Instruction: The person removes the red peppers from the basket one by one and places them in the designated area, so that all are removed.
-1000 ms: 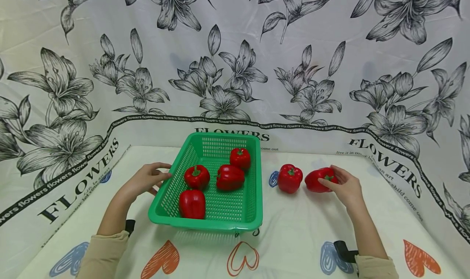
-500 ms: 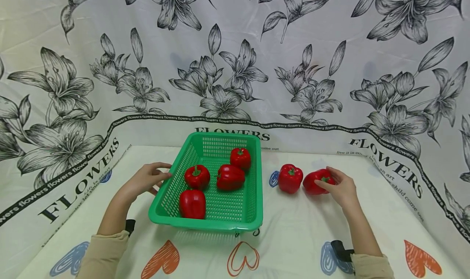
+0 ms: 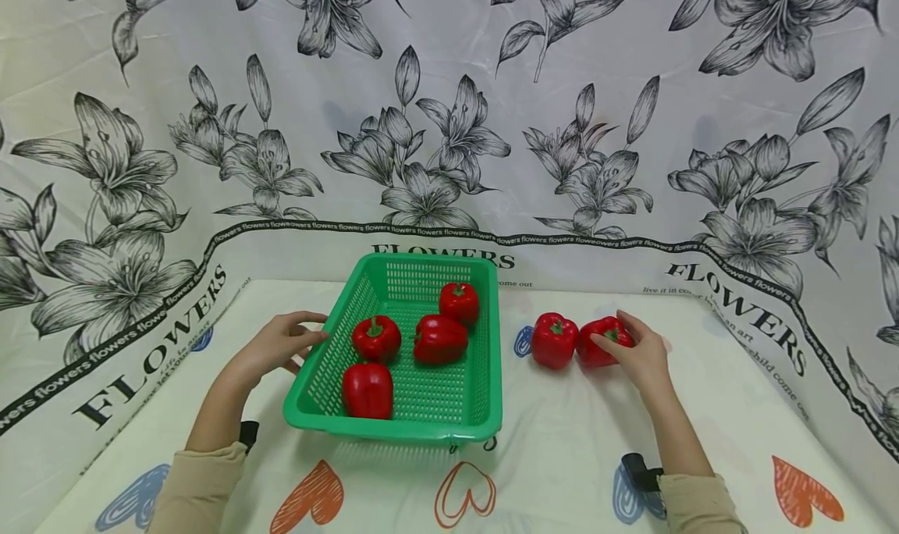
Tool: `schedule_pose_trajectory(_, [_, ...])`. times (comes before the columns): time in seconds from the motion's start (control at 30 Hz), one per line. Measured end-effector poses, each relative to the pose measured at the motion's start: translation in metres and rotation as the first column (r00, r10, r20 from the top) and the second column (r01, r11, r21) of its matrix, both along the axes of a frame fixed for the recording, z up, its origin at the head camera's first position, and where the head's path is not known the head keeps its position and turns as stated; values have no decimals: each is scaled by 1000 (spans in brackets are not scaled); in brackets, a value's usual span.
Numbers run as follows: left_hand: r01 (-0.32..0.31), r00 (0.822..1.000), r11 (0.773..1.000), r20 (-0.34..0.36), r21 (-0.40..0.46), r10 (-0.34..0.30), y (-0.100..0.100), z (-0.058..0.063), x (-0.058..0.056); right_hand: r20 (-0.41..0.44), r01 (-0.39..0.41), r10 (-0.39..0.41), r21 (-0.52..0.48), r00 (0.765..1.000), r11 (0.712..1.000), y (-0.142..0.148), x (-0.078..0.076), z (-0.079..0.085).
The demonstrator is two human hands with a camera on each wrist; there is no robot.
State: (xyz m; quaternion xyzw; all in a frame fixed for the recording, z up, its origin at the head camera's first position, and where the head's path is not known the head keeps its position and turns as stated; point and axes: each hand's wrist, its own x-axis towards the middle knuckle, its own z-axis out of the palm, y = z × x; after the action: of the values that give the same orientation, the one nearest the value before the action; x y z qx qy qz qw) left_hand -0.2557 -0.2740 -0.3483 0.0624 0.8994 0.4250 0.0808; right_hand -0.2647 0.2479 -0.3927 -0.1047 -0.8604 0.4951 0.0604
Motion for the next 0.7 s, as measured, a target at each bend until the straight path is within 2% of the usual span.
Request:
schedule_pose_trajectory(0.27, [-4,1000,1000,-6,-8,4,2,2,1,-8,32,-32,-20,999,999,-2,-5,0])
schedule_pose_trajectory(0.7, [-8,1000,1000,-4,-2,8,1,1,1,-26,35,-36,-23,999,999,-4,-9,-3])
